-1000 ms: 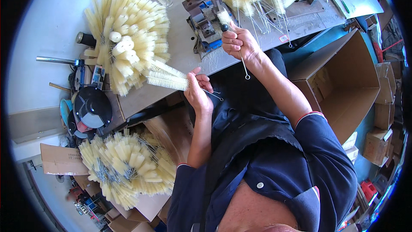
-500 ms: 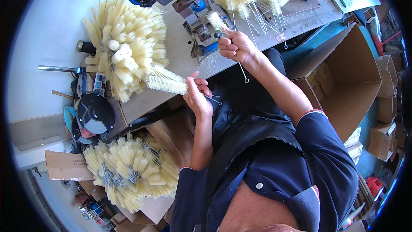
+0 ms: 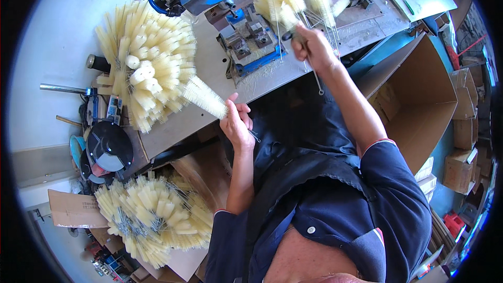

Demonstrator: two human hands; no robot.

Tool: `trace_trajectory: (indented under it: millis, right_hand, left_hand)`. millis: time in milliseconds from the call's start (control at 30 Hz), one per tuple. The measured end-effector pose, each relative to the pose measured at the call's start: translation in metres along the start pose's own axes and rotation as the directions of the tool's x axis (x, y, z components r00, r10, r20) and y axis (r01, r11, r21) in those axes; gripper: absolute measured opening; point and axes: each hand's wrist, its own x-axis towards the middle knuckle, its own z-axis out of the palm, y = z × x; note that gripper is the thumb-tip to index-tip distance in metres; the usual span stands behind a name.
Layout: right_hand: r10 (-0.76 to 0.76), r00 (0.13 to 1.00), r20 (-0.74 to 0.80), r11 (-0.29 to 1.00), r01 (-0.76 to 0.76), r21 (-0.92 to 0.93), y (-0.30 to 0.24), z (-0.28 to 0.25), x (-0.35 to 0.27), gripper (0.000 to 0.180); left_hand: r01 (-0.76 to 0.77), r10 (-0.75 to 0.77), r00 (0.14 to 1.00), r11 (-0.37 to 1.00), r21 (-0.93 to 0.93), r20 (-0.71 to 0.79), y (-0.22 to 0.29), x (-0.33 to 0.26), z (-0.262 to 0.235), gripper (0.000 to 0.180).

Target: Processing and assembling yellow industrial brushes using factory machinery and manual sorting.

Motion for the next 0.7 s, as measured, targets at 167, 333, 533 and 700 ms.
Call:
trace_trajectory:
  millis: [167,333,533,700]
  right_hand:
    - [-0.567,0.768,-0.299,0.416,-0.046,-0.908,-0.043,-0.048,0.042,0.066]
    - [-0.65,0.701,-0.292,0.257,-0.159,-0.953,-0.063,-0.083,0.099,0.069]
    - [-0.482,0.863,-0.153,0.203,-0.06,-0.977,-0.085,-0.063,0.134,0.071]
    - [-0.935,0.345,0.075,-0.032,0.128,-0.991,-0.06,-0.014,0.111,0.048]
  left_hand:
    - [-0.011,0.01,0.999,1.0,-0.021,-0.044,-0.001,0.001,-0.002,0.043]
    - [0.002,-0.003,0.999,1.0,-0.012,-0.033,-0.003,-0.001,-0.004,0.041]
    - [-0.005,0.005,0.999,1.0,0.017,-0.037,-0.001,-0.001,0.0,0.039]
    - [-0.065,0.065,0.998,0.997,0.034,-0.002,0.001,0.0,0.005,0.04]
